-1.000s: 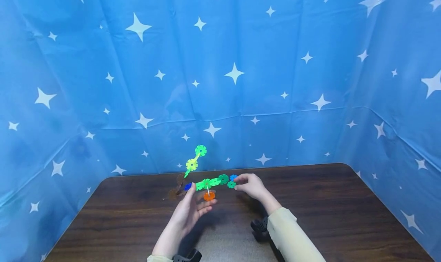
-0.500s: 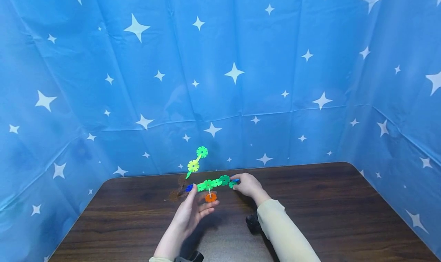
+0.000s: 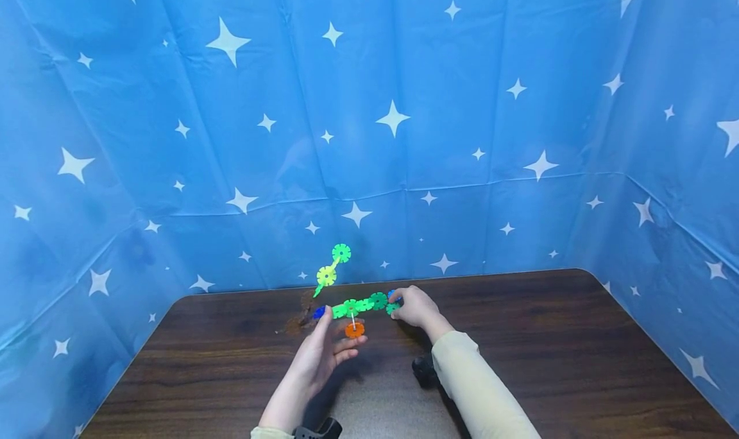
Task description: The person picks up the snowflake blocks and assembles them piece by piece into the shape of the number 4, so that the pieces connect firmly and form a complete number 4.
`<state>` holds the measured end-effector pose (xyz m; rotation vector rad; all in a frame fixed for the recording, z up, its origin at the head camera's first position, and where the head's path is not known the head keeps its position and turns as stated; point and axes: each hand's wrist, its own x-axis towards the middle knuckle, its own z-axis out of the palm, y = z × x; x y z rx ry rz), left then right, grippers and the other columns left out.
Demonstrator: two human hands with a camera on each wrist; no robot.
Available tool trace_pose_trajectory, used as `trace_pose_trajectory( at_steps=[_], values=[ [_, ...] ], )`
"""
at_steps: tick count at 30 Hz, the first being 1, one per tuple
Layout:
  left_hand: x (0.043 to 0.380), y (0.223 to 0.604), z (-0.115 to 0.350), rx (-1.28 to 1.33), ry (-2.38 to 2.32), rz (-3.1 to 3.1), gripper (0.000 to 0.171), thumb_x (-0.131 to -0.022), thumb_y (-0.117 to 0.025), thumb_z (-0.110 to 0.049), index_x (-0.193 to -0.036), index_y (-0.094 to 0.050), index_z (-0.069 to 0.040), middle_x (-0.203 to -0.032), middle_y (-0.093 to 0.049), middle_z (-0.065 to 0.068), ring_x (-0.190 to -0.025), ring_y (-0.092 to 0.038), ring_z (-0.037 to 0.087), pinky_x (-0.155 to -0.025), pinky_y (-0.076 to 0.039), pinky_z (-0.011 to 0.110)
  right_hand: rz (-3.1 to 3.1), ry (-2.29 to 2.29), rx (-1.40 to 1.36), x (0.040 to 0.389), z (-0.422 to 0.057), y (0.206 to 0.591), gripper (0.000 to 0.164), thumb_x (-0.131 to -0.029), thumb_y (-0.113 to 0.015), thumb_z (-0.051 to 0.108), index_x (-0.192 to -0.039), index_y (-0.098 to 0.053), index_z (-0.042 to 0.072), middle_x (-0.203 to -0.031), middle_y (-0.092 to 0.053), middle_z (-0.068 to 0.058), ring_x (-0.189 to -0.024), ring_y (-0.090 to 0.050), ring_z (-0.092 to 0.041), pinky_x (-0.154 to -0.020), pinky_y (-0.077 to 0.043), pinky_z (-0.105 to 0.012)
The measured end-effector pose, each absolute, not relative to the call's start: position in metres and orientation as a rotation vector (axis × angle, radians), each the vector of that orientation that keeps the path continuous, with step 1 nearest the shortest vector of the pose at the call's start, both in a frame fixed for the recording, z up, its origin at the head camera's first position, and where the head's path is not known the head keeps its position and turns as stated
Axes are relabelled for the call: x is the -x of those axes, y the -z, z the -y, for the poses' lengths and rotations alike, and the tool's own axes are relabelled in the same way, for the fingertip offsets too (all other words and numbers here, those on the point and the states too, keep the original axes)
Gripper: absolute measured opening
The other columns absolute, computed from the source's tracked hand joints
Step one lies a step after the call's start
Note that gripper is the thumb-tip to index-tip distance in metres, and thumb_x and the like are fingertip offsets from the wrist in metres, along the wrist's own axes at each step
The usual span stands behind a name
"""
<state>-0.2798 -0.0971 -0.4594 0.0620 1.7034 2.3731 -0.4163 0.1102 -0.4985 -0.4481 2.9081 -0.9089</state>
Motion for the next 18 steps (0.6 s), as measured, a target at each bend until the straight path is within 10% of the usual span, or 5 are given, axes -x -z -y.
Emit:
trace_pose_trajectory(
  at_steps=[10, 18],
  values=[
    [0.279, 0.46, 0.097, -0.064, -2.358, -1.726, 0.099, -0.088, -0.046, -0.071, -0.149, -0.024, 0.004, -0.147, -0.037, 0.027, -0.104, -0.065, 0.027, -0.079, -0.054, 0.03, -2.78, 1.223, 0.532, 0.41, -0.121, 0.499, 0.017, -0.082, -0.071, -0.001, -0.091, -0.06, 0.007, -0.081, -0.056, -0.003, -0.071, -0.051, -0.019, -0.064, -0.044, -0.036],
    [0.279, 0.459, 0.097, -0.078, -2.355, -1.725, 0.095, -0.092, -0.043, -0.068, -0.149, -0.022, 0.005, -0.147, -0.035, 0.028, -0.104, -0.065, 0.027, -0.08, -0.054, 0.03, -2.541, 1.552, 0.584, 0.404, -0.131, 0.48, 0.008, -0.088, -0.062, -0.001, -0.096, -0.06, -0.001, -0.079, -0.06, -0.007, -0.067, -0.058, -0.029, -0.061, -0.052, -0.042]
  ],
)
